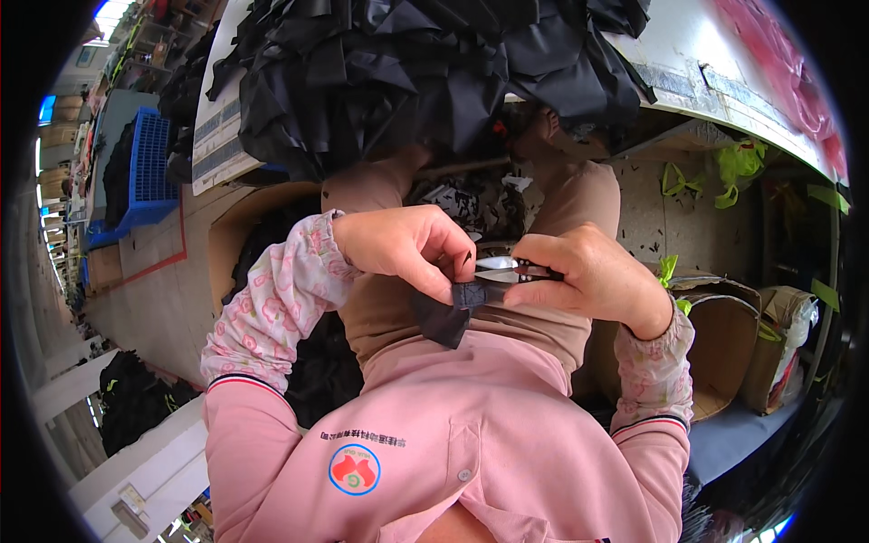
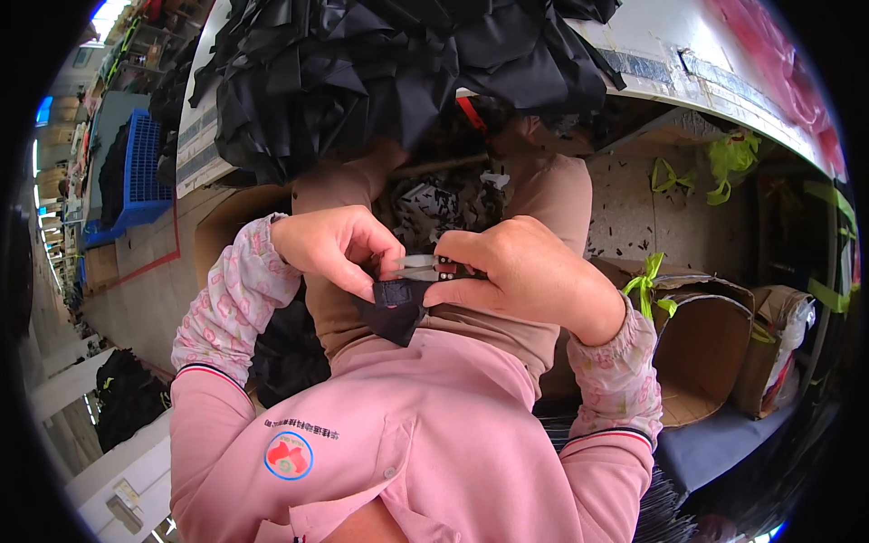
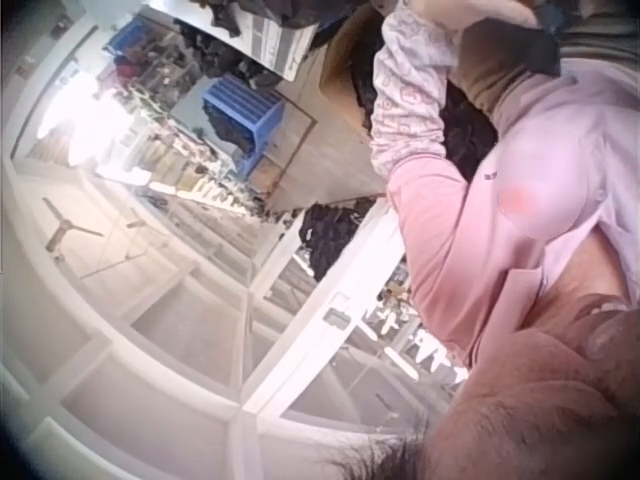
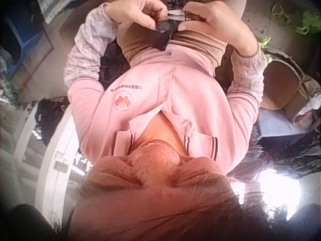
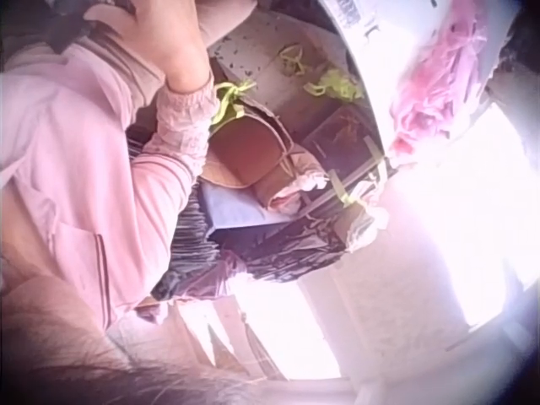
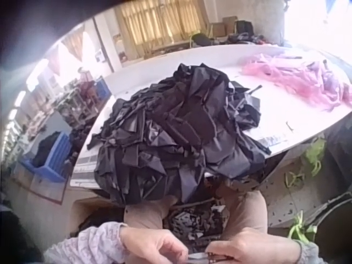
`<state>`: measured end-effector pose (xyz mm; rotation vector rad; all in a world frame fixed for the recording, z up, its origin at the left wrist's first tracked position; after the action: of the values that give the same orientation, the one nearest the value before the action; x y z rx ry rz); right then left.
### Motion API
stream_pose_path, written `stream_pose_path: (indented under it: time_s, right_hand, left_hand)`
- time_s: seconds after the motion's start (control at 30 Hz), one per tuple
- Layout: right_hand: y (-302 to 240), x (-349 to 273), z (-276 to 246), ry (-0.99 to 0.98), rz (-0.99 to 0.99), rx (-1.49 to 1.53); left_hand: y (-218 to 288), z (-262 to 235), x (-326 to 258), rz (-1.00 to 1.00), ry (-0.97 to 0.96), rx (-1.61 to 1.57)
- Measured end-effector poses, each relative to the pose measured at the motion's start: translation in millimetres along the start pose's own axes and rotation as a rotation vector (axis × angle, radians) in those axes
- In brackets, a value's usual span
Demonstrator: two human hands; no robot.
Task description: Trimming excess material from black fabric components using scissors.
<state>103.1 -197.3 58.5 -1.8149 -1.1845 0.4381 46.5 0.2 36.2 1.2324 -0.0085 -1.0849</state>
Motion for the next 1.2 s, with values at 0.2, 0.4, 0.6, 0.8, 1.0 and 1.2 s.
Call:
stream_pose_path:
  time_s: [0.2,0.4,0.6,0.8,1.0,1.2]
  right_hand:
    - [1.6,-10.5,1.3,0.339,0.187,-0.006]
    - [-13.0,-3.8,20.6,0.483,0.096,-0.118]
    - [-14.0,-0.2,20.7,0.494,0.111,-0.253]
    - [-8.9,-1.7,17.6,0.471,0.178,-0.067]
    - [-3.7,-4.5,22.1,0.358,0.289,-0.004]
    - [-12.6,-0.1,23.8,0.502,0.139,-0.116]
  left_hand:
    - [-1.8,-4.3,-8.3,0.290,0.480,-0.120]
    - [-1.2,1.6,-8.1,0.517,0.682,-0.255]
    - [1.3,2.9,-7.3,0.593,0.657,-0.222]
    - [3.8,3.9,-10.1,0.614,0.645,-0.131]
    - [1.4,5.7,-10.2,0.609,0.652,-0.067]
    - [4.5,14.0,-7.1,0.533,0.701,-0.114]
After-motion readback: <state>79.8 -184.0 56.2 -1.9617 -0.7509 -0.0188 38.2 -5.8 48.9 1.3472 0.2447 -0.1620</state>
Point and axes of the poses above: each hand's wrist, its own x-axis towards the middle knuckle, its own z-axis out of the palm, y = z × x, the point moved 3 cm from there along x, towards the middle knuckle, and after that the axes turned 13 degrees about y, right-handed, at the moved point
